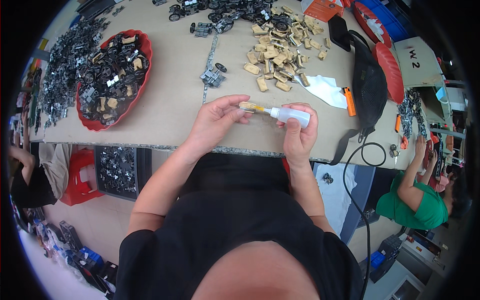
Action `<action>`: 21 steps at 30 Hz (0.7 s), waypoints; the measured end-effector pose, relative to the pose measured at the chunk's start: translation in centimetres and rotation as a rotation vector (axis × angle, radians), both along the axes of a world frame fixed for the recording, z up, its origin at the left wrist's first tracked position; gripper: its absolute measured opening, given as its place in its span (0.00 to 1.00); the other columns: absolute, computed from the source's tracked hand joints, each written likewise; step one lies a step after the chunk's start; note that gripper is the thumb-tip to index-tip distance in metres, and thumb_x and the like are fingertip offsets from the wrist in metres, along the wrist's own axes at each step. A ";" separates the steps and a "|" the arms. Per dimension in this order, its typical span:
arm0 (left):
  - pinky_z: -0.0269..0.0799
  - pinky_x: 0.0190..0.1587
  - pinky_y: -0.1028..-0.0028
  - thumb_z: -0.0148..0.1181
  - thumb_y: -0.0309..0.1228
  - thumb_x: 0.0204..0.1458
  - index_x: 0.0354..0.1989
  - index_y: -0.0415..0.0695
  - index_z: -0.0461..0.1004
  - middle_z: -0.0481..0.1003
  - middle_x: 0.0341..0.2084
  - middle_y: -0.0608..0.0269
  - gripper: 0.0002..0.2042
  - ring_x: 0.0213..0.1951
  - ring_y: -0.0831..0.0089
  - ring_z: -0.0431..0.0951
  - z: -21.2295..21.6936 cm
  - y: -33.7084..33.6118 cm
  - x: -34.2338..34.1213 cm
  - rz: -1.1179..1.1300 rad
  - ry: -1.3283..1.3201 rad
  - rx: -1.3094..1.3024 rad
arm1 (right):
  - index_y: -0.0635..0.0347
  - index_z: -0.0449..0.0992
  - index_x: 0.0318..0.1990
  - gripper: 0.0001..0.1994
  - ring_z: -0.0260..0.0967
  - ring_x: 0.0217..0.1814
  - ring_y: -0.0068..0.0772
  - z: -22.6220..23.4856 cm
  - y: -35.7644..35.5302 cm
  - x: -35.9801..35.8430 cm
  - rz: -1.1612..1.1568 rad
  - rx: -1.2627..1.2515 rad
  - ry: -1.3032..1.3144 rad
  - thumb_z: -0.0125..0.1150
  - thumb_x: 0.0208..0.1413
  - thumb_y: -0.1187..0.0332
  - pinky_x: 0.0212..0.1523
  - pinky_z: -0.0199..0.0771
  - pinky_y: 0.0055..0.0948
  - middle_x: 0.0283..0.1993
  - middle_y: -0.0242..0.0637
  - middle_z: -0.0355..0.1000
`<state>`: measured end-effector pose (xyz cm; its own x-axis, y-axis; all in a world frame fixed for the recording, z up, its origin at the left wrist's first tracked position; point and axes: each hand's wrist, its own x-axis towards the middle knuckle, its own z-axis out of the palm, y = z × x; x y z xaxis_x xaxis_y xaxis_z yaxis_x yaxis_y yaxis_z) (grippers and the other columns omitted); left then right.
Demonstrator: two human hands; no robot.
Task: The person is assembling small plastic and metal components at a workbench, using adhesive.
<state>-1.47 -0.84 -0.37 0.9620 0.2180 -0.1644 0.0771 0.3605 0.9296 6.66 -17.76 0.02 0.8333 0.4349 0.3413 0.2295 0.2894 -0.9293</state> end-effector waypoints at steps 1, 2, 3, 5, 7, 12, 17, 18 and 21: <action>0.70 0.40 0.80 0.50 0.22 0.54 0.50 0.37 0.67 0.76 0.31 0.59 0.14 0.33 0.79 0.74 0.0 0.0 0.0 -0.002 -0.003 0.008 | 0.66 0.62 0.42 0.13 0.64 0.32 0.22 -0.1 0.0 0.0 0.000 -0.008 -0.010 0.53 0.56 0.67 0.34 0.67 0.19 0.41 0.40 0.64; 0.70 0.40 0.80 0.50 0.22 0.54 0.50 0.37 0.67 0.76 0.31 0.59 0.14 0.33 0.79 0.74 0.1 -0.1 0.1 -0.003 -0.007 0.017 | 0.66 0.62 0.42 0.13 0.64 0.33 0.22 -0.1 0.0 0.0 0.001 -0.015 -0.021 0.53 0.55 0.67 0.34 0.67 0.19 0.41 0.40 0.64; 0.71 0.40 0.80 0.50 0.22 0.54 0.50 0.37 0.67 0.76 0.31 0.59 0.14 0.33 0.79 0.74 0.1 -0.1 0.1 -0.004 -0.011 0.026 | 0.66 0.62 0.42 0.13 0.64 0.33 0.22 -0.2 0.0 0.1 0.002 -0.022 -0.032 0.54 0.55 0.67 0.34 0.67 0.19 0.41 0.40 0.63; 0.71 0.41 0.80 0.50 0.22 0.54 0.49 0.37 0.67 0.76 0.32 0.59 0.14 0.33 0.79 0.74 0.2 0.0 0.2 -0.007 -0.018 0.033 | 0.66 0.62 0.42 0.14 0.64 0.34 0.23 -0.4 0.1 0.3 -0.009 -0.064 -0.080 0.54 0.55 0.66 0.35 0.67 0.19 0.41 0.40 0.64; 0.71 0.41 0.80 0.50 0.22 0.54 0.49 0.37 0.67 0.76 0.32 0.59 0.14 0.33 0.79 0.74 0.1 0.1 0.4 -0.007 -0.031 0.037 | 0.66 0.62 0.42 0.14 0.64 0.35 0.24 -0.6 0.2 0.6 -0.017 -0.081 -0.115 0.55 0.55 0.65 0.35 0.66 0.19 0.40 0.41 0.64; 0.70 0.41 0.79 0.51 0.23 0.53 0.50 0.37 0.67 0.76 0.32 0.59 0.14 0.33 0.79 0.75 0.0 0.1 0.4 -0.003 -0.034 0.025 | 0.66 0.62 0.41 0.15 0.63 0.36 0.24 -0.6 0.4 0.5 -0.028 -0.084 -0.098 0.55 0.55 0.65 0.37 0.66 0.20 0.40 0.41 0.64; 0.71 0.41 0.79 0.51 0.23 0.53 0.50 0.37 0.67 0.76 0.32 0.59 0.14 0.34 0.78 0.75 -0.1 0.1 0.4 0.000 -0.036 0.024 | 0.66 0.62 0.41 0.14 0.63 0.37 0.25 -0.7 0.3 0.5 -0.036 -0.113 -0.122 0.55 0.55 0.65 0.38 0.66 0.21 0.39 0.41 0.64; 0.71 0.41 0.79 0.51 0.23 0.53 0.50 0.37 0.67 0.76 0.32 0.58 0.15 0.34 0.78 0.75 0.0 0.1 0.4 0.000 -0.037 0.023 | 0.66 0.63 0.41 0.14 0.63 0.37 0.25 -0.7 0.3 0.5 -0.034 -0.115 -0.122 0.55 0.55 0.65 0.38 0.65 0.21 0.39 0.41 0.64; 0.71 0.41 0.79 0.51 0.23 0.53 0.50 0.36 0.67 0.76 0.32 0.58 0.15 0.34 0.78 0.75 -0.2 0.2 0.4 0.005 -0.040 0.023 | 0.66 0.63 0.41 0.14 0.63 0.37 0.26 -0.6 0.3 0.5 -0.030 -0.114 -0.103 0.55 0.54 0.65 0.38 0.65 0.21 0.39 0.41 0.64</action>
